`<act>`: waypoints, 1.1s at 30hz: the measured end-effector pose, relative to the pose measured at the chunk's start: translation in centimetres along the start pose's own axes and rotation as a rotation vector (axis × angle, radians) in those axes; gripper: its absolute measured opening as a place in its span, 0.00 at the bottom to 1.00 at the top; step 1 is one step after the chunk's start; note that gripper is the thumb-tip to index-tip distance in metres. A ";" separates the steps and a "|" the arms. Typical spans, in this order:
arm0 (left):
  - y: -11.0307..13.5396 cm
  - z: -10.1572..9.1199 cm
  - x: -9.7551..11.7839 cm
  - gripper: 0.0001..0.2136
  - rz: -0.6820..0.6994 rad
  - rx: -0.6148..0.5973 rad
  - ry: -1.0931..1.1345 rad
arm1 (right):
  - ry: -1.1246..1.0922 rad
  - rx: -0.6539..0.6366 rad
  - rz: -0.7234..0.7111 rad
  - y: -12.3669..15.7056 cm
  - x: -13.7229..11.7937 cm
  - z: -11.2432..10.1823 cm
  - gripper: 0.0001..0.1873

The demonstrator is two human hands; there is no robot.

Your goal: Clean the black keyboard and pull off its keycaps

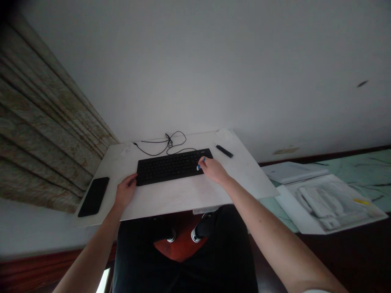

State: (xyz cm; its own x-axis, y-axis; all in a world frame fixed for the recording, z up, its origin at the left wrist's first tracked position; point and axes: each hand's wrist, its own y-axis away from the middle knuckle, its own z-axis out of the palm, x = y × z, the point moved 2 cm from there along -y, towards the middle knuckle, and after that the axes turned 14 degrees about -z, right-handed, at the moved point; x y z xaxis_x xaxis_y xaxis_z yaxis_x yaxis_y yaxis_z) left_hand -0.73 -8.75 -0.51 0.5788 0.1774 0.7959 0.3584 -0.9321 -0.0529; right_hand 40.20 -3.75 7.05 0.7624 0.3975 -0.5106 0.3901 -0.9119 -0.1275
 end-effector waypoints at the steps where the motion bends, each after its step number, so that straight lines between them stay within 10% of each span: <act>1: 0.0 0.0 0.0 0.18 0.003 -0.002 0.000 | -0.053 0.019 -0.015 0.1 -0.1 0.1 0.14; 13: 0.0 0.0 0.1 0.17 -0.003 -0.004 -0.017 | 0.190 -0.038 0.041 0.4 1.5 -0.1 0.12; 23: 0.1 -0.1 0.2 0.18 -0.001 0.002 -0.015 | -0.048 0.004 -0.058 0.9 -0.5 2.0 0.12; 33: 0.5 -0.2 0.6 0.18 0.005 0.005 -0.036 | 0.259 0.009 0.059 2.3 1.8 -1.1 0.13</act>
State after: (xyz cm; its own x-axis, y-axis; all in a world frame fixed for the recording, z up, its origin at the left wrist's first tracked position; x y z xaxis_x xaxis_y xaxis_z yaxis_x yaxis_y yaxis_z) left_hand -0.39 -9.13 0.03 0.6062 0.1840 0.7737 0.3589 -0.9315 -0.0597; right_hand 43.11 -5.04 6.77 0.8908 0.3552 -0.2833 0.3371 -0.9348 -0.1121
